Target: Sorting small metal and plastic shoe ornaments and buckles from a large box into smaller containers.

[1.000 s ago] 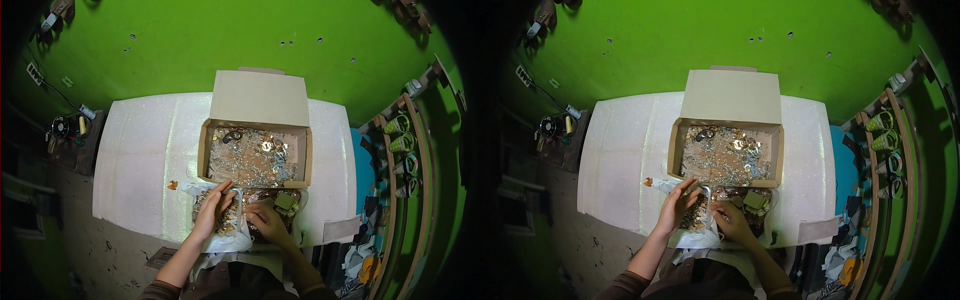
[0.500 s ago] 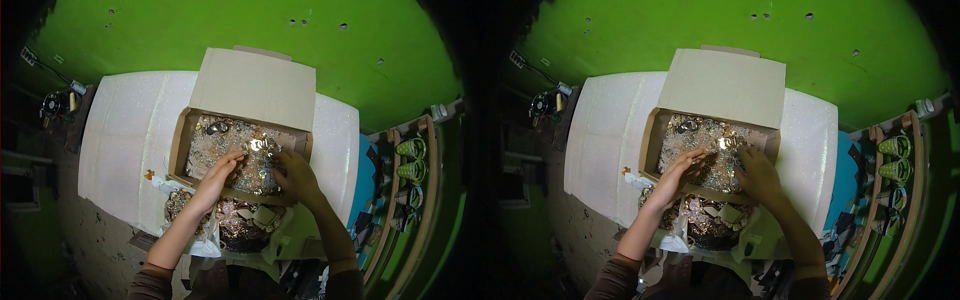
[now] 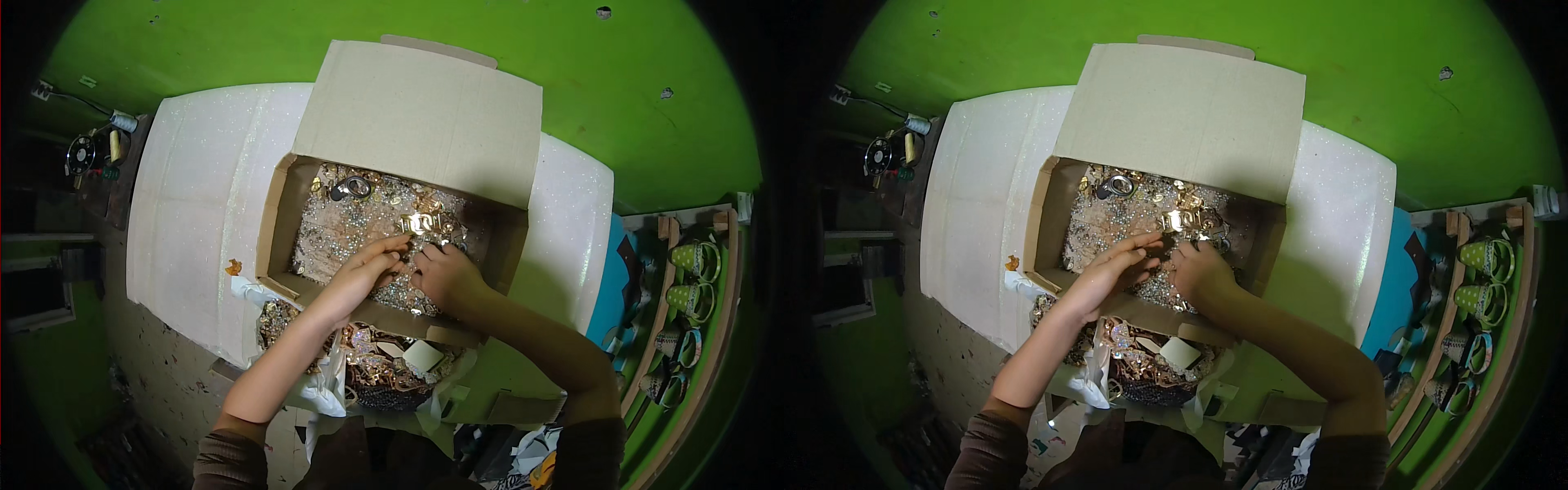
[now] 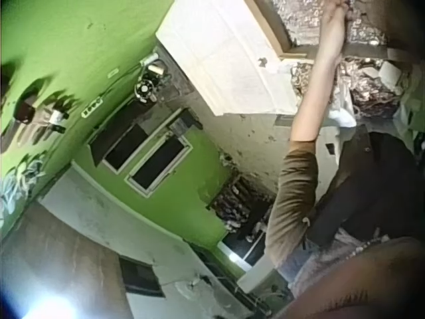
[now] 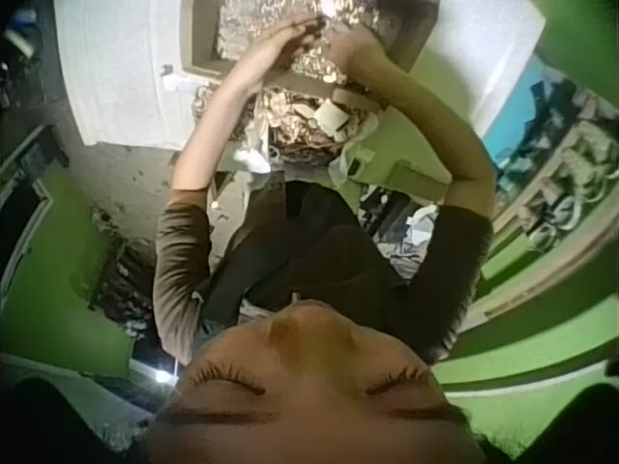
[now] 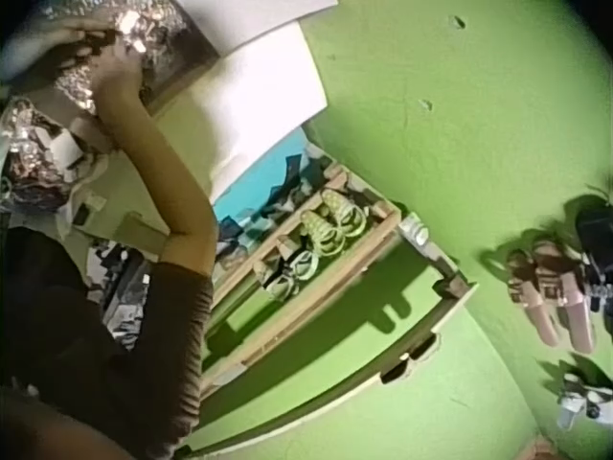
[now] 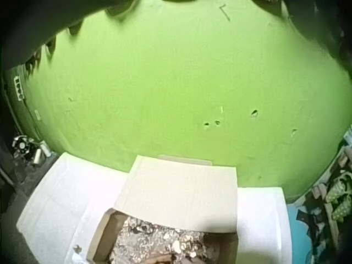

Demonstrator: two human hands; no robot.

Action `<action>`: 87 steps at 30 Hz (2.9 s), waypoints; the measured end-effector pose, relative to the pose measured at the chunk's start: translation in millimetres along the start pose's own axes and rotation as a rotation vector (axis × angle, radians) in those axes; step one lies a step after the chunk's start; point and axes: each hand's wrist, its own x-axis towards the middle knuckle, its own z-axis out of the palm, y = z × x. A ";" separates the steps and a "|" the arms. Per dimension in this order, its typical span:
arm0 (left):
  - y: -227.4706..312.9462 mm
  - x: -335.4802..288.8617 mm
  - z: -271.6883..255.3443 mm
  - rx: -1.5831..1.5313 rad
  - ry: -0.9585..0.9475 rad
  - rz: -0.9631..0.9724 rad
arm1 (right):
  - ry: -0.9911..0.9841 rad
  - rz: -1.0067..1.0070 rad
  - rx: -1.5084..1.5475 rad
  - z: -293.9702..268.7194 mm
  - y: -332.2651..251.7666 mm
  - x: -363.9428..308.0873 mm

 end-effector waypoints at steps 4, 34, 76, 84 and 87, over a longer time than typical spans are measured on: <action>0.8 -3.5 8.7 -0.247 0.048 -0.112 | 0.098 0.013 -0.014 13.7 6.3 -3.6; 0.7 -32.0 -4.6 -0.795 0.044 0.153 | 0.297 0.222 0.992 -89.7 15.5 -4.4; -18.7 -22.0 -0.2 -1.377 -0.081 0.084 | 0.360 0.668 0.790 -50.4 24.3 -8.7; -18.0 -26.7 -2.2 -1.386 -0.068 0.107 | 0.171 0.720 1.203 -61.0 30.9 -15.8; -18.0 -27.0 -0.9 -1.393 -0.045 0.098 | 0.198 0.580 1.231 -55.1 35.5 -20.9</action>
